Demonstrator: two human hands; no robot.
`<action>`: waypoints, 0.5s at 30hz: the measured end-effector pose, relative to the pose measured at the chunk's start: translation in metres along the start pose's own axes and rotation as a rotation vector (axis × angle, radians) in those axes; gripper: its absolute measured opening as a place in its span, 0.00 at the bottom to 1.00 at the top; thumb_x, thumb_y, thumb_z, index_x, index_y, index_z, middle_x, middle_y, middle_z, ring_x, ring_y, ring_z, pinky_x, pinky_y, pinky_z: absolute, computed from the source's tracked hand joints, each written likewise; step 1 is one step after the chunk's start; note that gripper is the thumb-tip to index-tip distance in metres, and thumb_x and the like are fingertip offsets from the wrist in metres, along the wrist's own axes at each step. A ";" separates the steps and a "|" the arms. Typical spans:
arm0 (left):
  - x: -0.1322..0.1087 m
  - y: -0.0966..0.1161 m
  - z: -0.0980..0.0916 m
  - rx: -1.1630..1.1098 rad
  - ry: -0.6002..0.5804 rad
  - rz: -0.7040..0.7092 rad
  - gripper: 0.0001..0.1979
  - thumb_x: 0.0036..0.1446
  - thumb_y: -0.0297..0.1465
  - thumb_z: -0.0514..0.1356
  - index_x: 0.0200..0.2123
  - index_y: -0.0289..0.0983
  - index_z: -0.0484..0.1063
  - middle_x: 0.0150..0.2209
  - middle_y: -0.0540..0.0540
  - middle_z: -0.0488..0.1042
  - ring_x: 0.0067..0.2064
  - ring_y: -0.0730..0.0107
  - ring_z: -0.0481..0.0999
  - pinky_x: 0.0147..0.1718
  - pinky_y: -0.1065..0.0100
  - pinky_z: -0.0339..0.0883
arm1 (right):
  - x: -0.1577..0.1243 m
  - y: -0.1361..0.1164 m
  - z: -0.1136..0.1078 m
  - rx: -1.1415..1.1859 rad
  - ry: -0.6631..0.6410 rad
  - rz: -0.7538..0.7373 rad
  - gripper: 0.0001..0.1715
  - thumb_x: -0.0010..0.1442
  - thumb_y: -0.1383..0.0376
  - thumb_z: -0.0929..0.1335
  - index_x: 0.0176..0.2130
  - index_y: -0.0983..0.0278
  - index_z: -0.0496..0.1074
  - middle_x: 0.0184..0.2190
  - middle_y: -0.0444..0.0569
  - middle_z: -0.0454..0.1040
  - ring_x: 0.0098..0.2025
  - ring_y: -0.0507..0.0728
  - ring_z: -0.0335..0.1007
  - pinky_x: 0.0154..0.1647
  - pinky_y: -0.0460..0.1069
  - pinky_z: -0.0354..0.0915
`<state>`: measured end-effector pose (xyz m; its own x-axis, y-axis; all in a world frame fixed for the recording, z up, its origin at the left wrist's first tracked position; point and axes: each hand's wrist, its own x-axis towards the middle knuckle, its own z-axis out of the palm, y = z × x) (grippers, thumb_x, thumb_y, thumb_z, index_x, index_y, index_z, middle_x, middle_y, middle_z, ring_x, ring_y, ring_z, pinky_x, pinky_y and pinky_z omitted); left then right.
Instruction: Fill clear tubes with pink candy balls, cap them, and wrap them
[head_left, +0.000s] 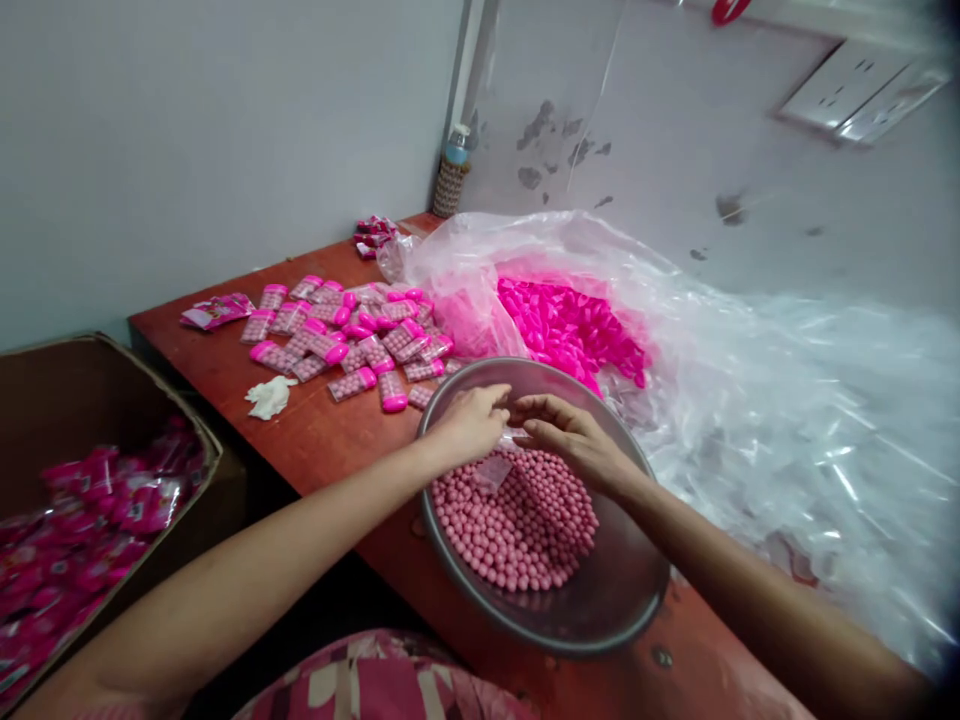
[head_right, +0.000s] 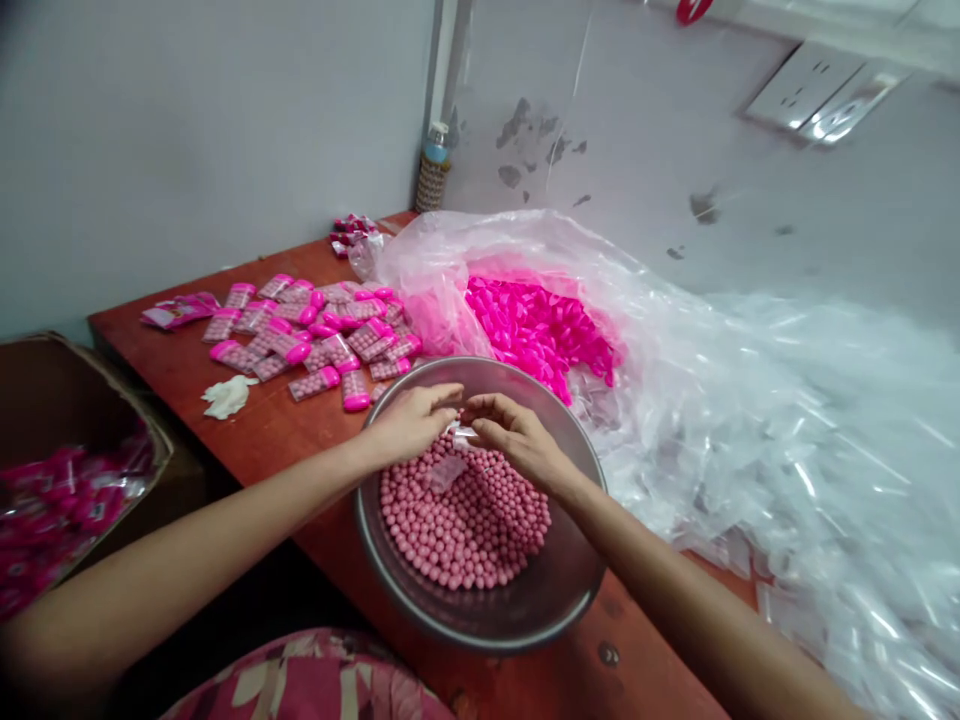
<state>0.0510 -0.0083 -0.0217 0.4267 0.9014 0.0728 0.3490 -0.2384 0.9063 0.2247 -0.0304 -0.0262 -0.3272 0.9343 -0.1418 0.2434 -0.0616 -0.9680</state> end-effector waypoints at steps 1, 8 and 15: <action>0.000 -0.003 -0.003 -0.013 0.030 -0.011 0.19 0.53 0.21 0.52 0.48 0.32 0.70 0.49 0.38 0.72 0.51 0.59 0.70 0.53 0.60 0.60 | -0.001 0.000 -0.003 -0.184 -0.066 -0.033 0.14 0.56 0.62 0.67 0.43 0.63 0.69 0.42 0.50 0.72 0.43 0.56 0.69 0.46 0.54 0.66; -0.008 -0.011 -0.015 -0.239 0.112 0.037 0.14 0.53 0.25 0.55 0.43 0.35 0.74 0.43 0.42 0.76 0.45 0.63 0.74 0.45 0.65 0.68 | -0.005 0.014 0.005 -1.069 -0.402 -0.440 0.16 0.61 0.67 0.61 0.50 0.64 0.66 0.47 0.56 0.70 0.48 0.58 0.67 0.50 0.55 0.63; -0.010 -0.012 -0.014 -0.369 0.127 0.011 0.13 0.54 0.27 0.57 0.42 0.32 0.73 0.42 0.40 0.76 0.43 0.62 0.75 0.44 0.63 0.69 | 0.006 0.007 0.006 -0.948 -0.597 -0.338 0.18 0.57 0.72 0.64 0.48 0.64 0.67 0.39 0.52 0.73 0.41 0.55 0.70 0.43 0.48 0.65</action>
<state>0.0306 -0.0098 -0.0272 0.3139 0.9426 0.1139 0.0117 -0.1238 0.9922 0.2190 -0.0270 -0.0352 -0.8212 0.5244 -0.2251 0.5631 0.6806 -0.4687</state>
